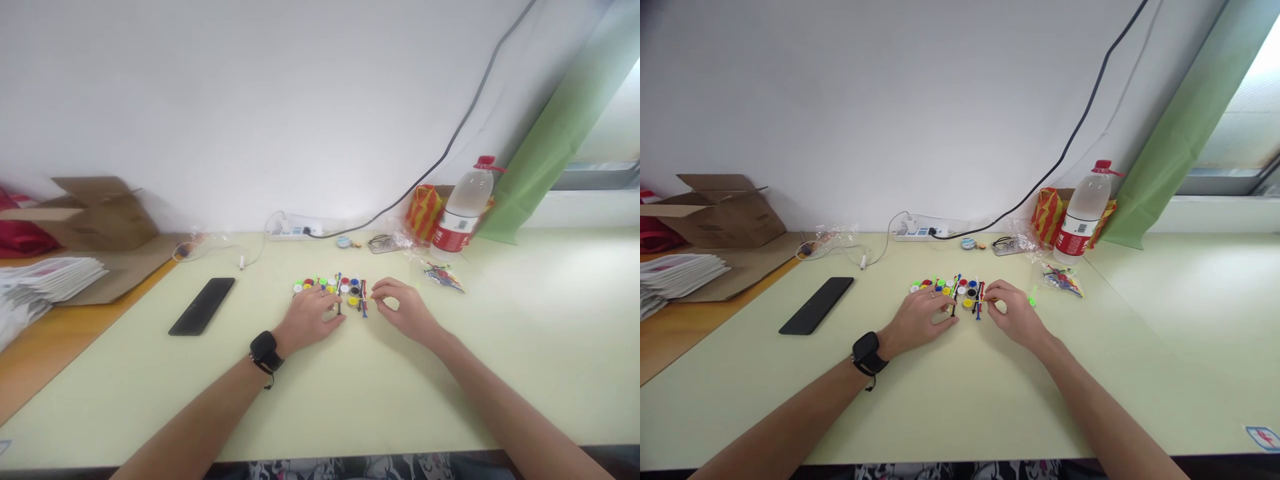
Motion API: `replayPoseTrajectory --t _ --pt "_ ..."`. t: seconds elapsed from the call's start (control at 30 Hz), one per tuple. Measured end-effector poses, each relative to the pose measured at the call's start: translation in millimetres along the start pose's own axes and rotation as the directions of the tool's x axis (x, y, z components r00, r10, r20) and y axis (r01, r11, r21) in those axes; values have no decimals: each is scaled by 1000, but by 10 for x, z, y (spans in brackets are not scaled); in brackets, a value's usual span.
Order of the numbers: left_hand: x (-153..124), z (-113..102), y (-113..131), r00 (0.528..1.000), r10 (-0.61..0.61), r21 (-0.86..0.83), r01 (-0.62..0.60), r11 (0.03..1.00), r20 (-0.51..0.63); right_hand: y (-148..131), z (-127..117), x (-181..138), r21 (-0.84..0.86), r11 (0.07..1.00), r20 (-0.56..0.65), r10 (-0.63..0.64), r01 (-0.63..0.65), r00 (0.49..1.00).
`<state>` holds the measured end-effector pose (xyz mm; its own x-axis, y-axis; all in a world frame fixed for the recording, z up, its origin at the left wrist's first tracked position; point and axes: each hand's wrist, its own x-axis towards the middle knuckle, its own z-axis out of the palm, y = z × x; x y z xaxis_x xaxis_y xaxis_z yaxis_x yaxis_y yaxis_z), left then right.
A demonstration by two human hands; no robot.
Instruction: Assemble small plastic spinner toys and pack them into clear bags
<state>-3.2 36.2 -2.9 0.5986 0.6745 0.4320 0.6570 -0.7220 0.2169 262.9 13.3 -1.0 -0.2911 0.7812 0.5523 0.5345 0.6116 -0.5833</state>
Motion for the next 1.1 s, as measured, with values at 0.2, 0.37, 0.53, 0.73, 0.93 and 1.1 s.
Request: replayPoseTrajectory --t 0.2,0.37,0.53,0.73,0.93,1.1 --pt "-5 -36 28 999 -11 68 9 998 40 8 12 -3 11 999 2 -30 30 1000" --pt "7 -64 80 993 27 31 -31 999 113 9 8 -11 34 998 6 -52 52 999" --pt "8 -53 66 988 69 -50 -63 997 137 -3 3 -13 54 997 29 -62 61 998" --pt "-1 7 3 994 27 -92 -17 996 109 -27 -18 -6 64 997 42 -47 45 998" --pt "-34 -7 67 995 20 -177 -3 984 95 -66 -17 -6 175 985 87 -27 11 996" --pt "-30 -28 125 991 67 -228 -39 973 118 -94 -33 21 371 922 90 88 -115 992"
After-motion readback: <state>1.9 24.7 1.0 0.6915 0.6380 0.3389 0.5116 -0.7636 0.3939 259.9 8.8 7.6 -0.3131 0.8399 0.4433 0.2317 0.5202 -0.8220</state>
